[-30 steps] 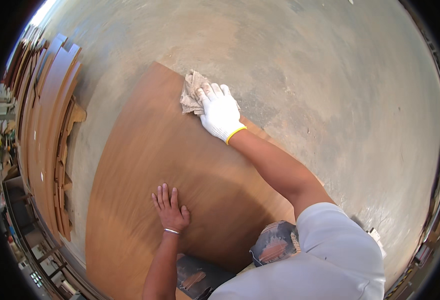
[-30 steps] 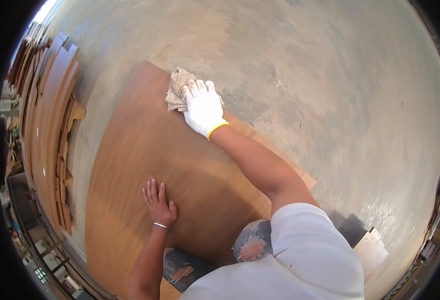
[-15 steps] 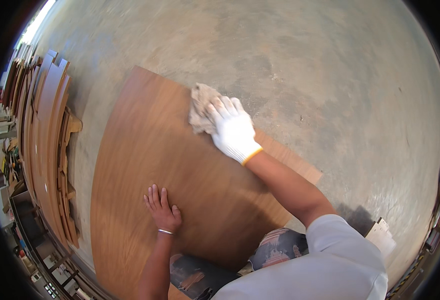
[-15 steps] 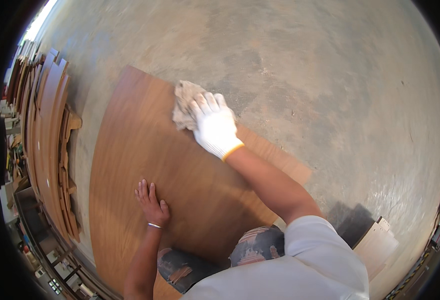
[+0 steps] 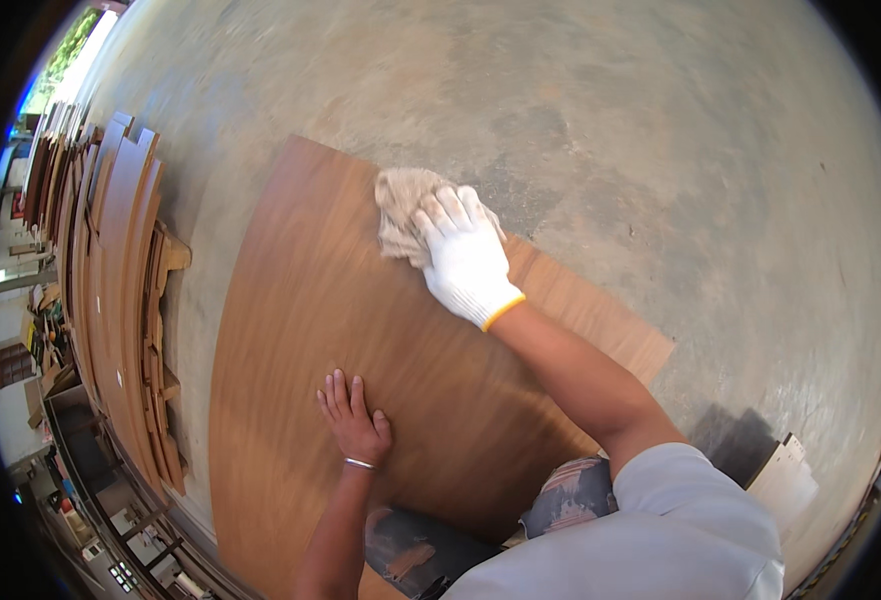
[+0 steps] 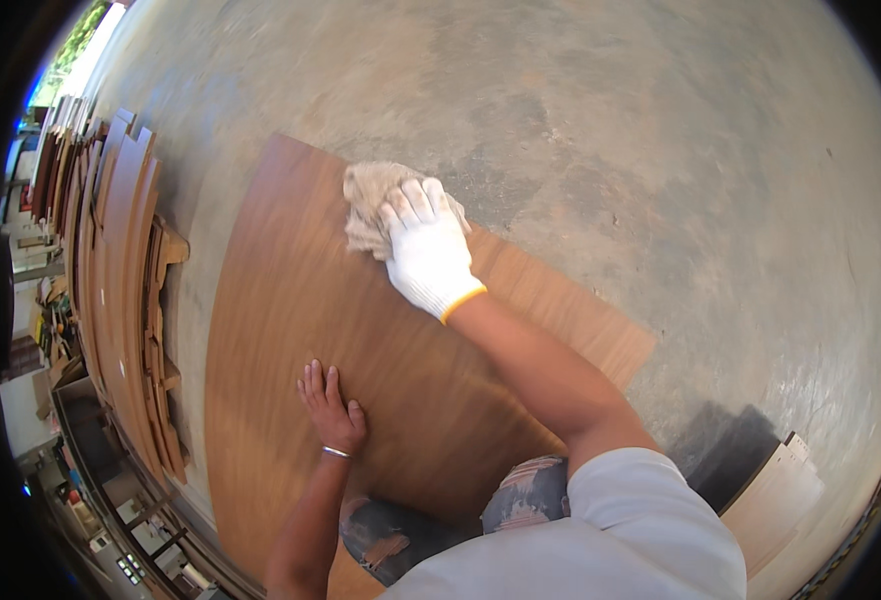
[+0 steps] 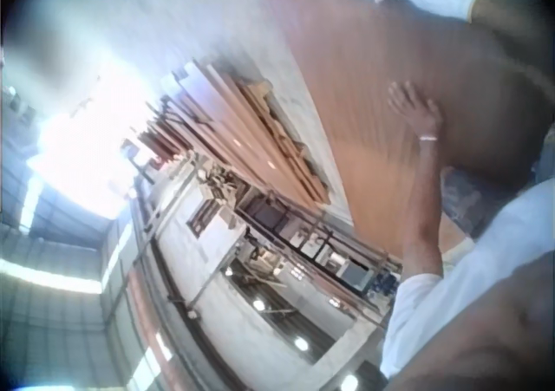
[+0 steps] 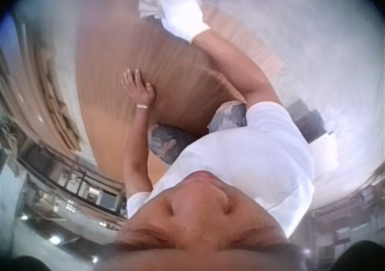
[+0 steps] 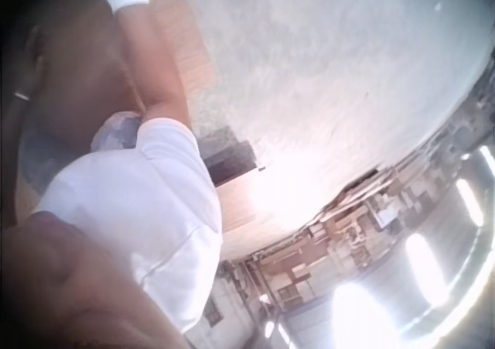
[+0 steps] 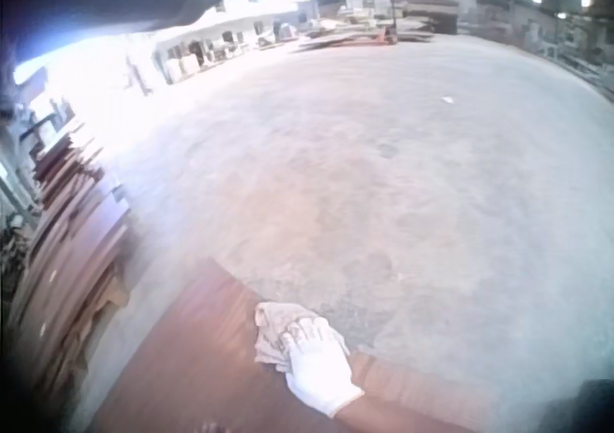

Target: The person wipes a large wooden board with a cloth, then flips the board over to wipe the other side. They continue wiping the board and briefly adjust the camera before resuming the task.

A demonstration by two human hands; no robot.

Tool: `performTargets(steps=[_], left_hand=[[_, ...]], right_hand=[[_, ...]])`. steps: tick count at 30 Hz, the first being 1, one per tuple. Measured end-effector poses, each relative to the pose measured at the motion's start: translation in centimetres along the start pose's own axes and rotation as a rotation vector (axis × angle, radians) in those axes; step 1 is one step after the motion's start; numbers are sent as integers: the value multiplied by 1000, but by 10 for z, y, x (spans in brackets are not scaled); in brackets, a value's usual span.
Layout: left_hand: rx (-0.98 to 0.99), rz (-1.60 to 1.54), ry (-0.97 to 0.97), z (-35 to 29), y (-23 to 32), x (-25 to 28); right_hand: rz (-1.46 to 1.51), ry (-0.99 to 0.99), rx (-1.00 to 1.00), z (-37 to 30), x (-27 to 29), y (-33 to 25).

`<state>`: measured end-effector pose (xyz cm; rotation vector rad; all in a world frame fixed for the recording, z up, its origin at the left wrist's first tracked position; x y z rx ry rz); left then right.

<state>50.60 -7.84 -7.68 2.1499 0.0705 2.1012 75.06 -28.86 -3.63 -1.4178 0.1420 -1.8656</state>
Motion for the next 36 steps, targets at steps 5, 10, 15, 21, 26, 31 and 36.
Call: performTargets(steps=[5, 10, 15, 21, 26, 31, 36], left_hand=[[-12, -14, 1, 4, 5, -4], [-23, 33, -7, -3, 2, -3], [-21, 27, -5, 0, 3, -2], [-43, 31, -9, 1, 5, -8], [-33, 61, 21, -1, 0, 0], [-80, 47, 9, 5, 12, -8], [-37, 64, 20, -5, 3, 2]], right_hand=[[-56, -73, 6, -12, 9, 10], [-36, -88, 8, -24, 17, 3], [-47, -77, -55, -63, 55, 19], [21, -78, -81, -57, 50, 26], [-42, -69, -114, -108, 78, 33], [-85, 12, -142, -93, 75, 45], [-179, -210, -280, -198, 147, 68]])
Point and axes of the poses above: each hand's wrist, its own z-axis towards the middle knuckle, its own x-axis out of the back of the hand, y = z × x, the point moved 9 cm from there along z, towards the middle knuckle, and after that the axes turned 5 degrees about -y, right-handed, at the moved point
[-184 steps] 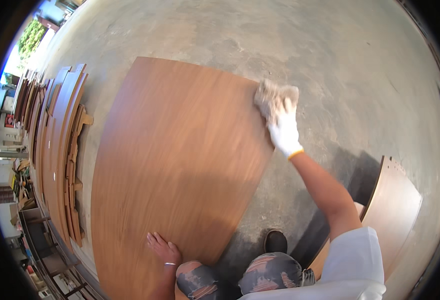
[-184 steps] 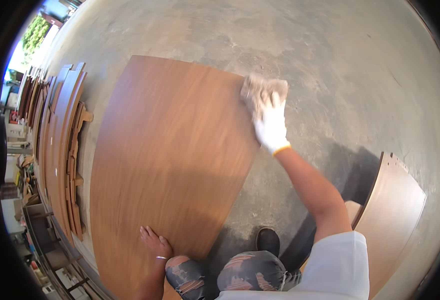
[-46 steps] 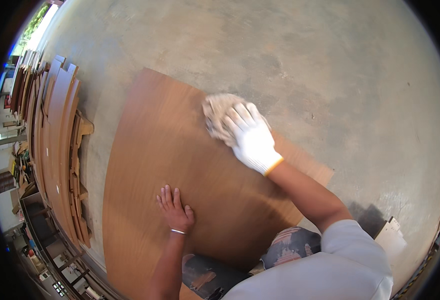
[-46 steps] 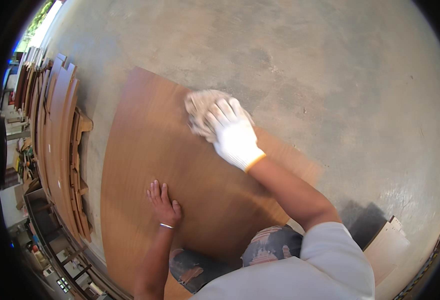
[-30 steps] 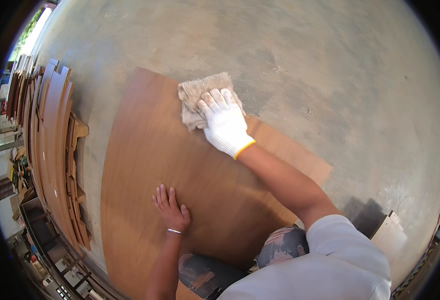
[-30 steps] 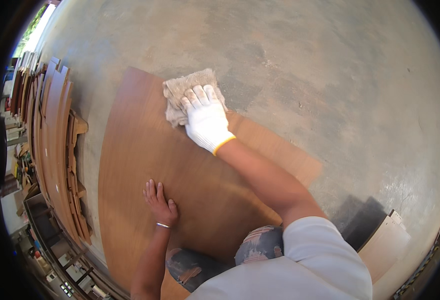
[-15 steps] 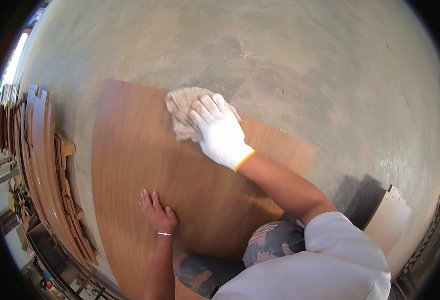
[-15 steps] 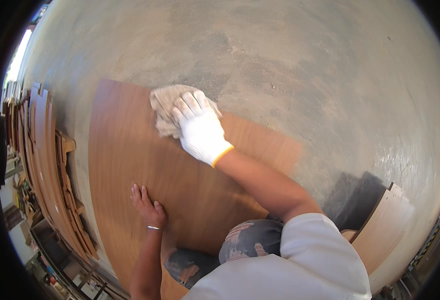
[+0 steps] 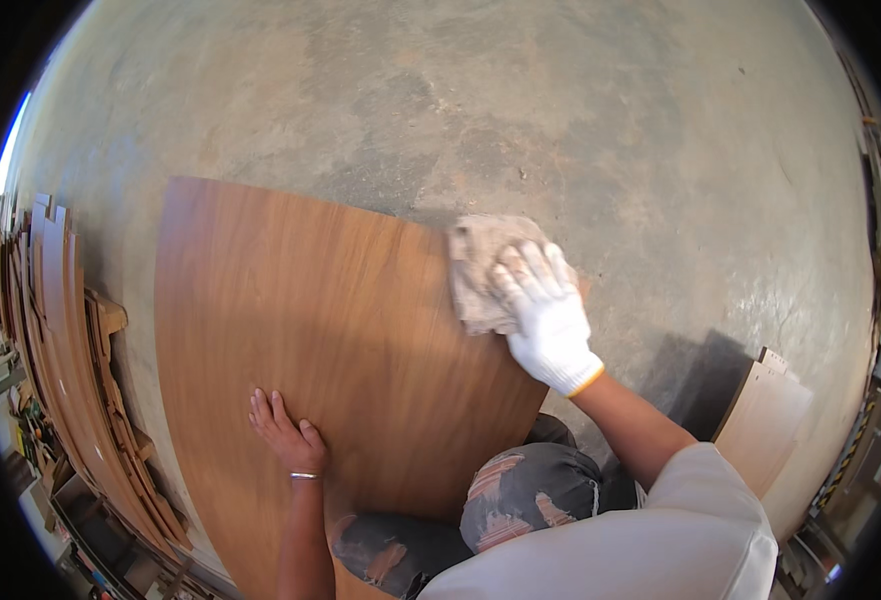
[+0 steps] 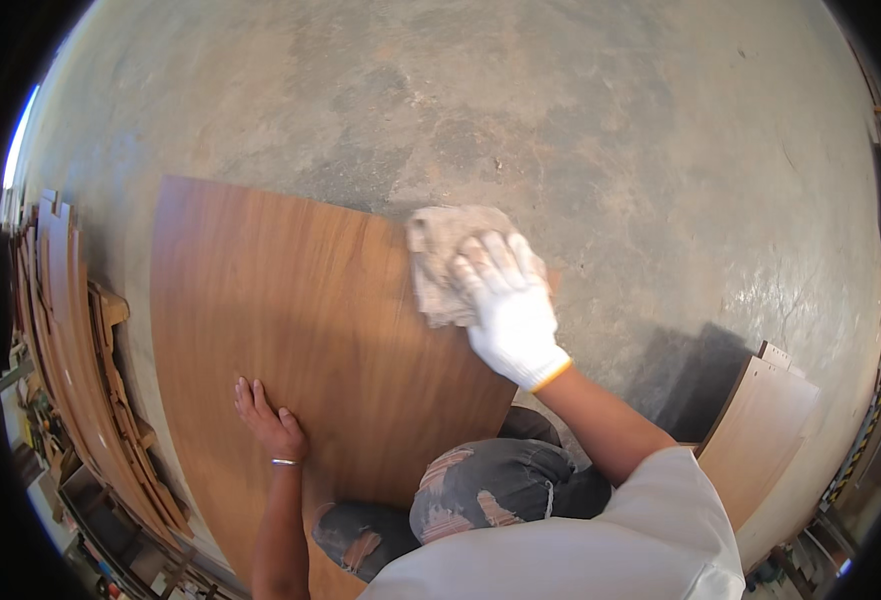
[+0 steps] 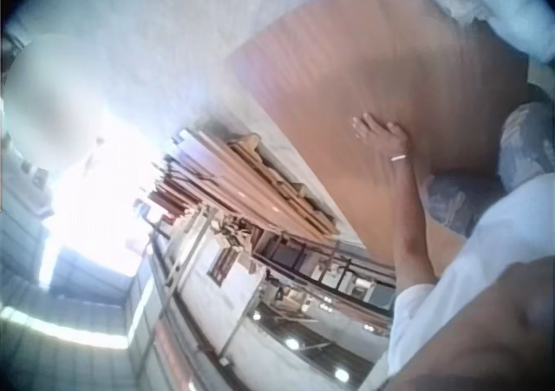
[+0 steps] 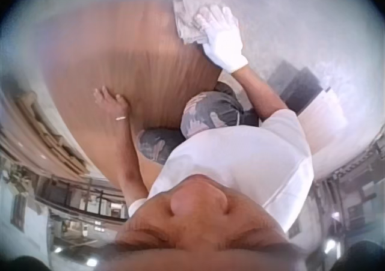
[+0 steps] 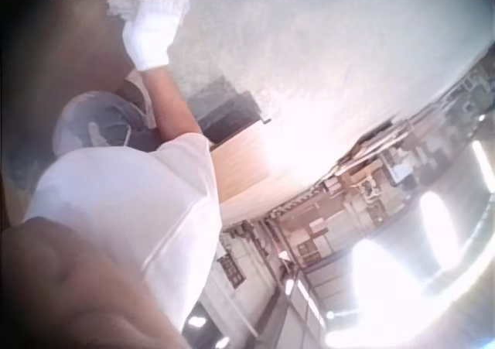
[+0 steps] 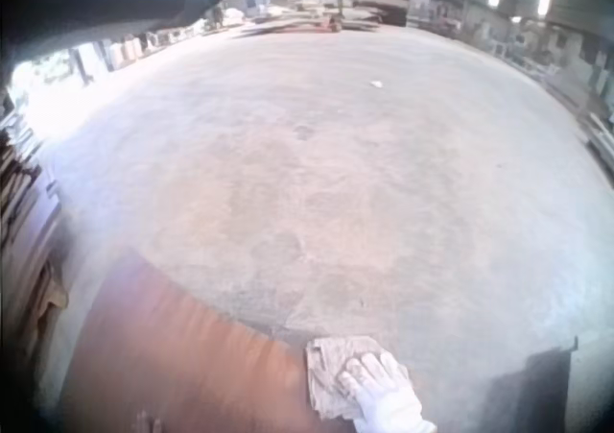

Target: The person wipes a large wooden board with a cloth, then flips the board over to wipe the other side. They continue wiping the board and briefly adjust the camera before resuming the task.

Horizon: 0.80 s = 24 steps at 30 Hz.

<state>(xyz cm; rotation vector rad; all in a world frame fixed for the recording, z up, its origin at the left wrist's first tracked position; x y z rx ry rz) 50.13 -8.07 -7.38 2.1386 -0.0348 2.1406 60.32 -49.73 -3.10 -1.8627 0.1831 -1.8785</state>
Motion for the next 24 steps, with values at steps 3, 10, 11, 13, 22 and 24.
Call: performTargets(steps=[3, 10, 11, 13, 22, 24], left_hand=[[-9, -3, 0, 2, 5, -2], [-7, 39, -10, 7, 2, -3], [0, 23, -3, 3, 0, 0], [4, 18, -17, 6, 3, -3], [-9, 22, -3, 2, -3, -8], [-5, 23, -3, 1, -5, -3]], right_hand=[[-15, 9, -122, -13, 5, 19], [-22, -44, -29, -20, 8, 15], [-40, -84, -18, -42, 6, 21], [-70, -109, -64, -59, 6, 29], [-122, -81, -158, -79, -6, 48], [-113, -20, -176, -64, -13, 48]])
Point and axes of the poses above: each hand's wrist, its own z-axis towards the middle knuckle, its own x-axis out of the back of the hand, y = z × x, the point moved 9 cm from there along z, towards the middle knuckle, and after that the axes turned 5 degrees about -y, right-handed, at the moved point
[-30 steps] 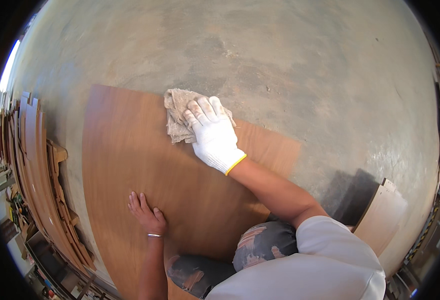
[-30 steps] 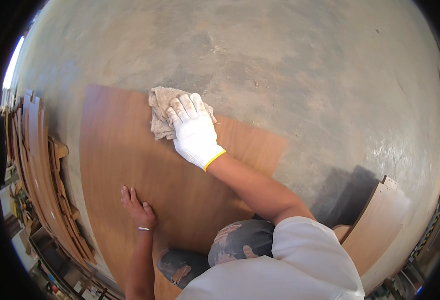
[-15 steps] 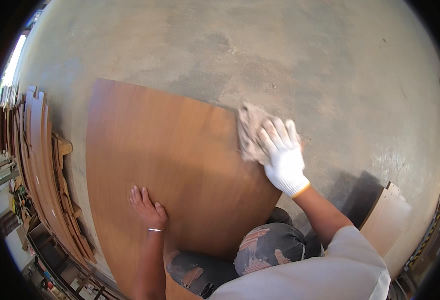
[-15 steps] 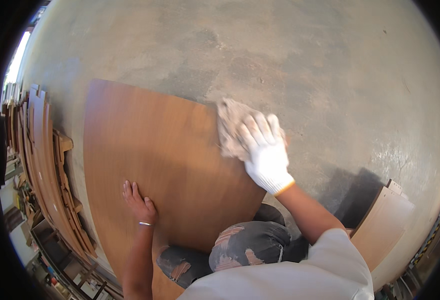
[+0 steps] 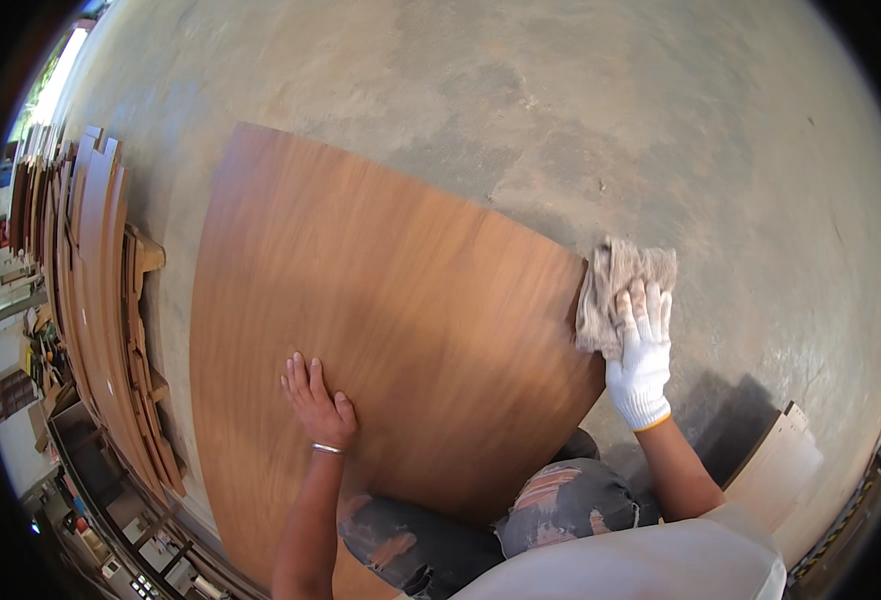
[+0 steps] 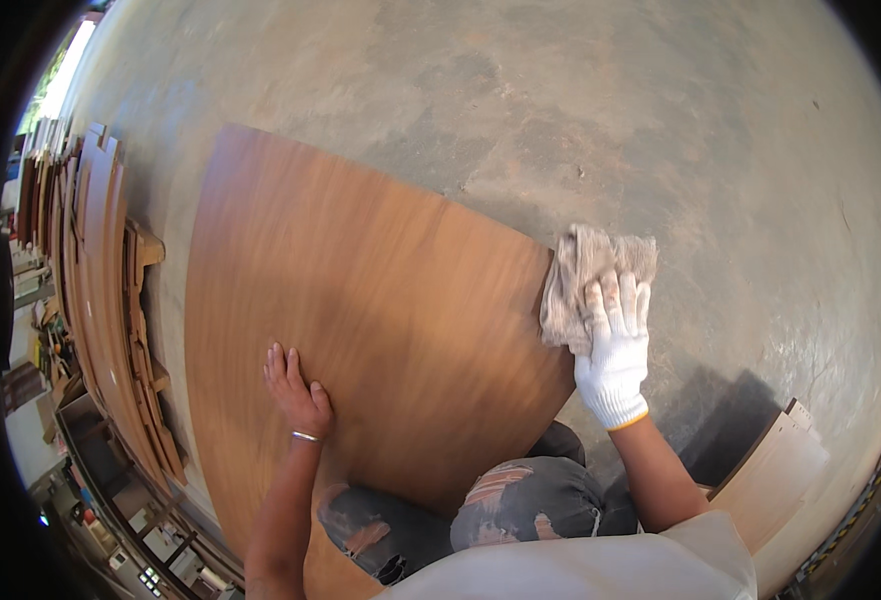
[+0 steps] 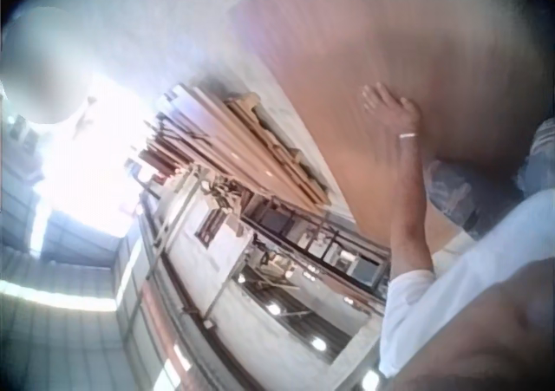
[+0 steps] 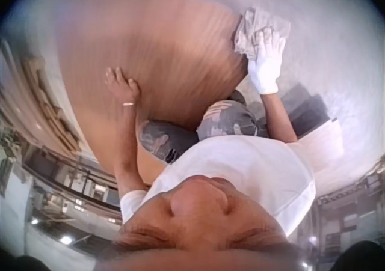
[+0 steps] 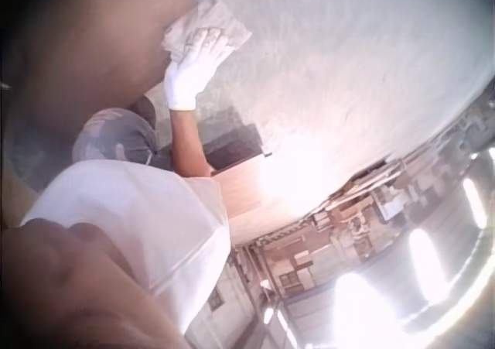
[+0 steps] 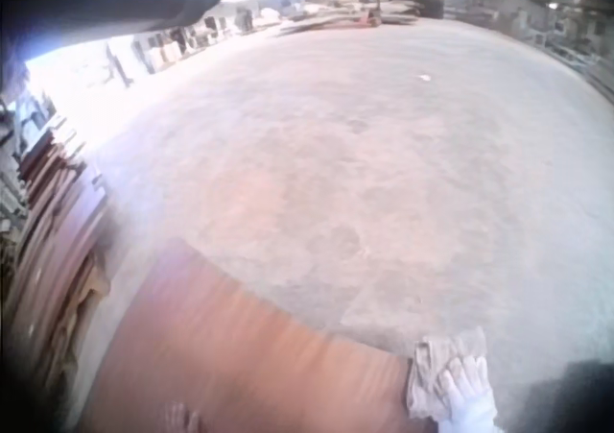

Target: The person wipes a large wooden board with a cloth, then flips the board over to wipe the other side. They continue wiping the board and briefly adjust the camera before resuming the task.

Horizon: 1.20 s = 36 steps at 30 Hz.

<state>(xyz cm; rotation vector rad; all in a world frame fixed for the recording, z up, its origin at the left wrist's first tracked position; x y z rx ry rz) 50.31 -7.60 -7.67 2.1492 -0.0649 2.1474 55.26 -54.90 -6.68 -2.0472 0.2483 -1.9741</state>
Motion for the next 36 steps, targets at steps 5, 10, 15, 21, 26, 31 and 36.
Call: performTargets(steps=[5, 10, 15, 21, 26, 31, 36], left_hand=[[9, -32, -21, 1, 1, -7], [13, -64, -9, 5, 1, -5], [5, -70, -27, 4, 5, -7], [18, -61, -17, 2, 1, -4], [-4, -66, -10, 5, 5, -7], [-5, -48, -10, 5, 8, -3], [-18, -32, 1, 6, 9, -1]], right_hand=[[-36, -22, 1, 7, -1, 0], [-25, 22, 64, -3, 8, -7], [-31, 14, 43, 12, 21, -1], [24, -74, 43, -27, 46, -6], [60, -22, 153, -31, 17, -16], [56, -23, 183, 19, 14, 4], [113, -143, -7, 7, 6, 14]])
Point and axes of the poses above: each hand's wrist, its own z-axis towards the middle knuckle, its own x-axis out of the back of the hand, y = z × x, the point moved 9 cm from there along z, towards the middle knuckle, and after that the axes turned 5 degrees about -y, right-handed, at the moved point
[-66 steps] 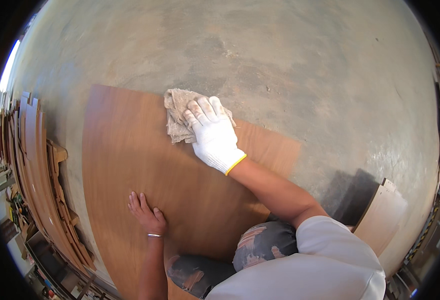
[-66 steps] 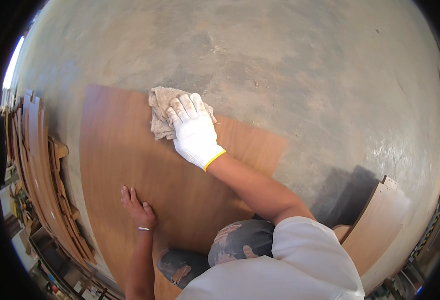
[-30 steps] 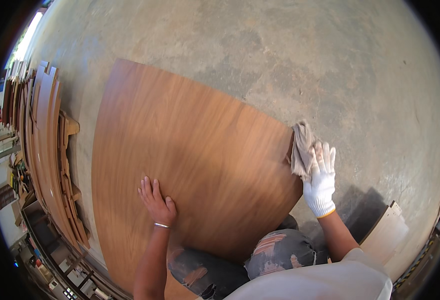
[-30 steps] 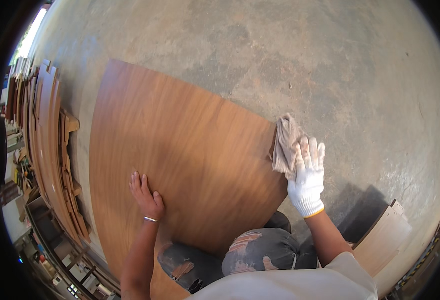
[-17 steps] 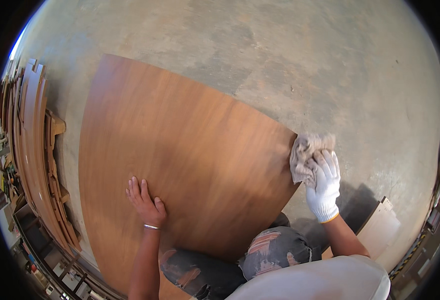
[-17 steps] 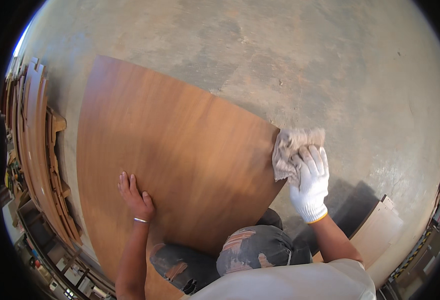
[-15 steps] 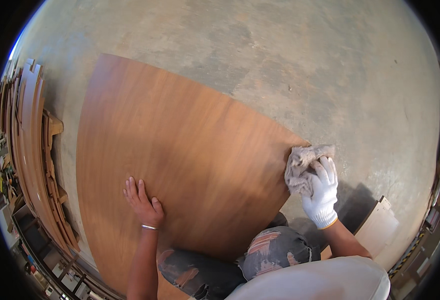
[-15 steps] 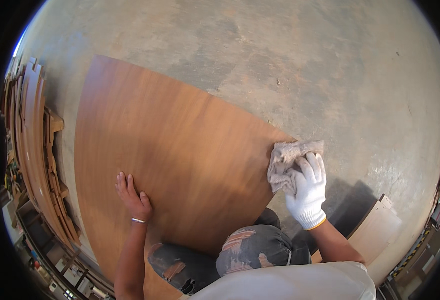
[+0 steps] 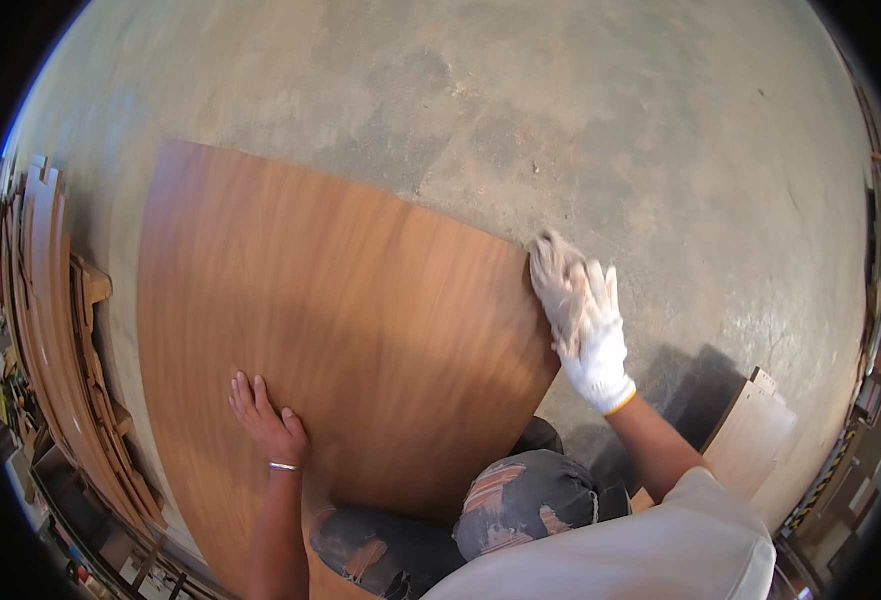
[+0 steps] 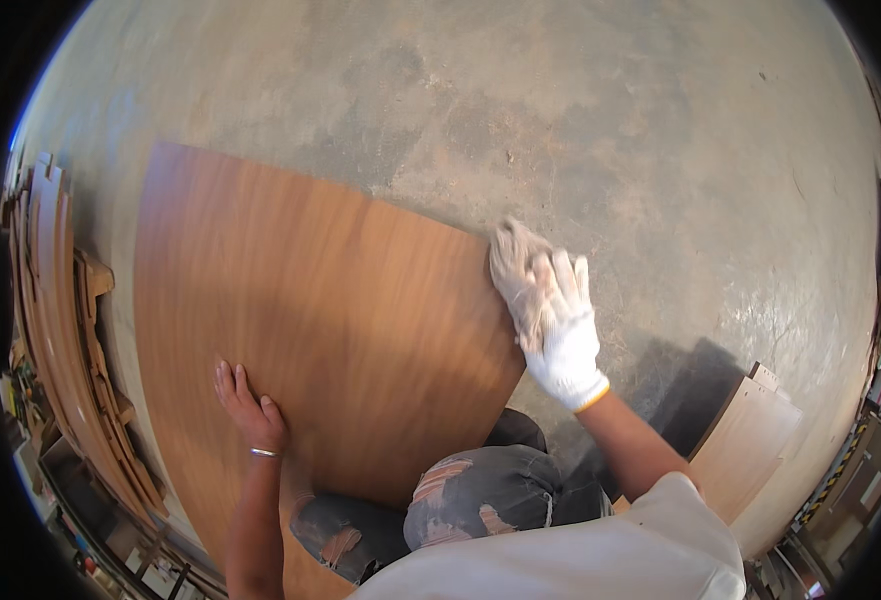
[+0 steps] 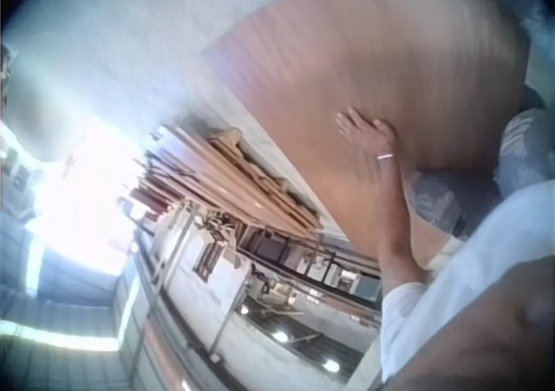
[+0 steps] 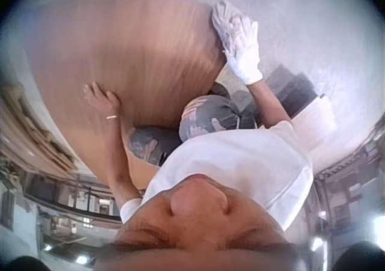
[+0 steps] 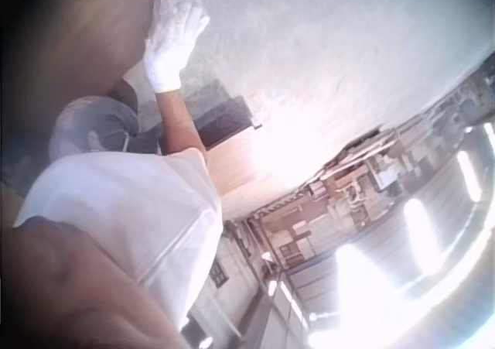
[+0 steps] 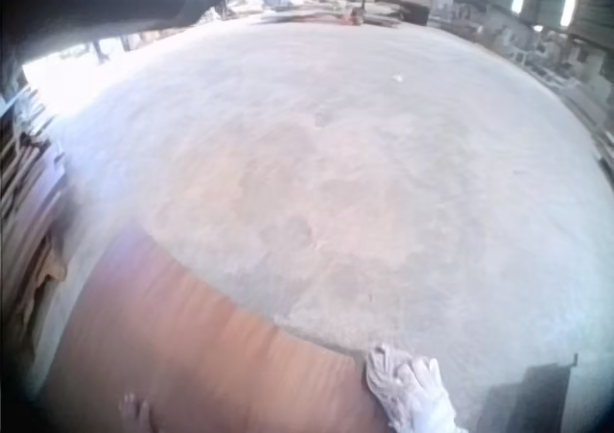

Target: The person wipes a large wooden board with a cloth, then flips the board over to wipe the other side. They continue wiping the board and briefly adjust the camera before resuming the task.

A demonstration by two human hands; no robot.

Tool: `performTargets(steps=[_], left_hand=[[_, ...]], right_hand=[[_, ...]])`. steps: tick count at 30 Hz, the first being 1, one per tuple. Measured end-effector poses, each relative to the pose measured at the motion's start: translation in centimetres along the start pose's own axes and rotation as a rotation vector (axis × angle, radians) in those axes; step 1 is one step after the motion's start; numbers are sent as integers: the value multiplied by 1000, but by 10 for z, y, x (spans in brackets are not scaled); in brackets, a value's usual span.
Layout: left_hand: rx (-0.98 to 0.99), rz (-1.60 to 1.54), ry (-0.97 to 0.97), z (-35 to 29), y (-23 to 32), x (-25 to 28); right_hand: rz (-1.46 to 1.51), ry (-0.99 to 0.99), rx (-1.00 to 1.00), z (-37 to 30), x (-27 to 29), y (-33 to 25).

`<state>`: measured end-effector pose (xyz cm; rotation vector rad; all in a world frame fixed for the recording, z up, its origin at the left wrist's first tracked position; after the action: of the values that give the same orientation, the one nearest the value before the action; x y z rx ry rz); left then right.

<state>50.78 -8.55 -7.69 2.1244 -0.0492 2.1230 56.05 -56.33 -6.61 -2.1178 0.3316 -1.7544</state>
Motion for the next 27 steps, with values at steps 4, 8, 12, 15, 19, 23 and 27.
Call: performTargets(steps=[4, 8, 12, 15, 19, 23, 27], left_hand=[[15, 21, -26, -1, -3, -1], [31, 6, -48, 3, 3, -3], [21, 19, -7, -4, -6, -3], [29, 16, 0, -2, -6, 1], [28, -15, -26, -5, -2, -5], [17, -5, -6, 0, -4, -3], [16, -20, -22, 3, 3, -8]], right_hand=[[-36, 132, 116, -23, -2, -12], [-110, 177, 32, 3, -5, -6], [-97, 148, 62, -22, -9, -11], [-113, 114, 70, 18, -5, -21], [-108, 140, 225, 98, -5, -96], [-107, 151, 347, 185, -43, -181], [-94, 188, 402, 261, -72, -238]])
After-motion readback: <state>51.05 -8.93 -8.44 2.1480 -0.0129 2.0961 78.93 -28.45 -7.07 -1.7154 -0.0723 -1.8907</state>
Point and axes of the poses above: each hand's wrist, its own z-axis towards the middle knuckle, its own x-axis out of the back of the hand, y = z × x, the point moved 9 cm from there along z, towards the middle knuckle, and after that the axes turned 5 degrees about -y, right-handed, at the moved point
